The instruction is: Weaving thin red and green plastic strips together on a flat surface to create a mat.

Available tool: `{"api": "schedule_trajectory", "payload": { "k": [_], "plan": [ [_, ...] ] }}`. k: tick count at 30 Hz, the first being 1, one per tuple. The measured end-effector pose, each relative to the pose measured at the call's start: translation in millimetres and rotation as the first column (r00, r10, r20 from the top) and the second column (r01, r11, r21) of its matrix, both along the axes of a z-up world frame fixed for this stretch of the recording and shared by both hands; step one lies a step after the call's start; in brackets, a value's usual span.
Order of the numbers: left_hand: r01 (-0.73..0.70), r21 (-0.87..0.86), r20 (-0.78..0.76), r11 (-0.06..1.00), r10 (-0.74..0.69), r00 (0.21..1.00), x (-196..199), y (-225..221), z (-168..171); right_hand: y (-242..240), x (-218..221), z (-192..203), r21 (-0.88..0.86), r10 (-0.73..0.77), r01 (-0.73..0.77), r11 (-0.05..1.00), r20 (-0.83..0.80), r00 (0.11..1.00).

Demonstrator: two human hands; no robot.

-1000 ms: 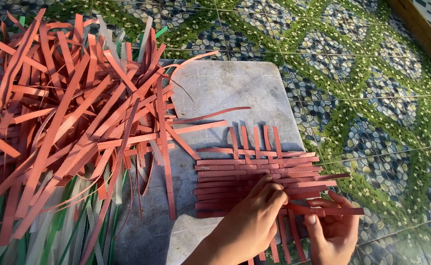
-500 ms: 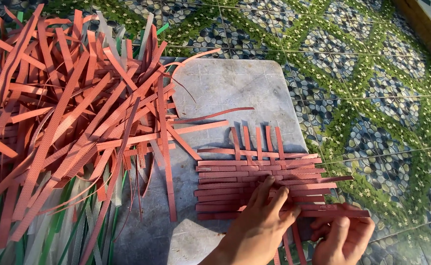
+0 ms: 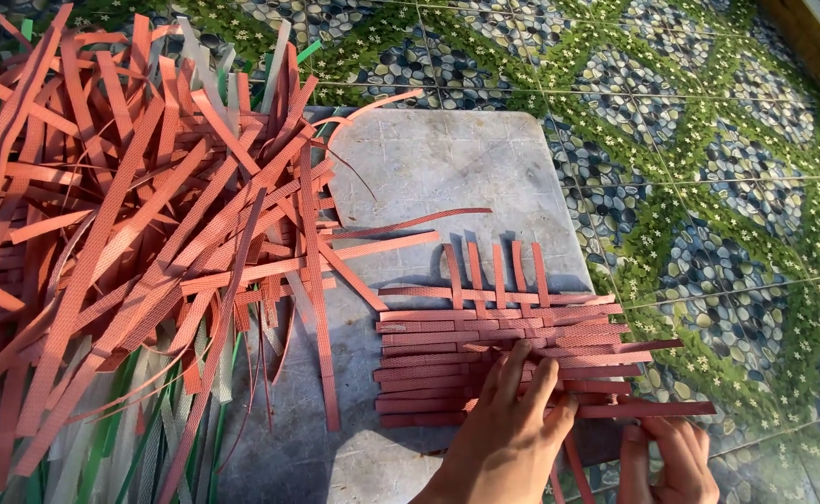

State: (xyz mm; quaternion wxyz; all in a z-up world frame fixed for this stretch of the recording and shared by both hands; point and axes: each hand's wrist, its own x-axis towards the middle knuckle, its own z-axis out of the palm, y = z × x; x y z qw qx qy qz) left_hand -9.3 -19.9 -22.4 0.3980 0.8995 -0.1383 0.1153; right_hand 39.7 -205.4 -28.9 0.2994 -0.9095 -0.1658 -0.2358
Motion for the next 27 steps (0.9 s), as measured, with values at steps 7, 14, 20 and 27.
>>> {"api": "schedule_trajectory", "payload": {
  "k": [7,14,20,27],
  "plan": [
    [-0.072,-0.001,0.053,0.997,0.072,0.996,-2,0,1,28,-15,21,-0.209,0.033,-0.030,0.977,0.013,0.999],
    [-0.025,-0.133,-0.001,0.991,0.025,1.000,-5,17,22,34,-20,-2,-0.125,0.086,-0.069,0.990,0.138,0.987],
    [-0.050,-0.079,0.062,0.996,0.055,0.997,-4,18,24,30,-23,12,-0.102,0.079,-0.076,0.992,0.025,0.997],
    [-0.035,-0.063,0.048,0.997,0.038,0.998,-5,20,25,25,-17,27,0.296,0.024,0.020,0.955,-0.144,0.989]
  ]
}}
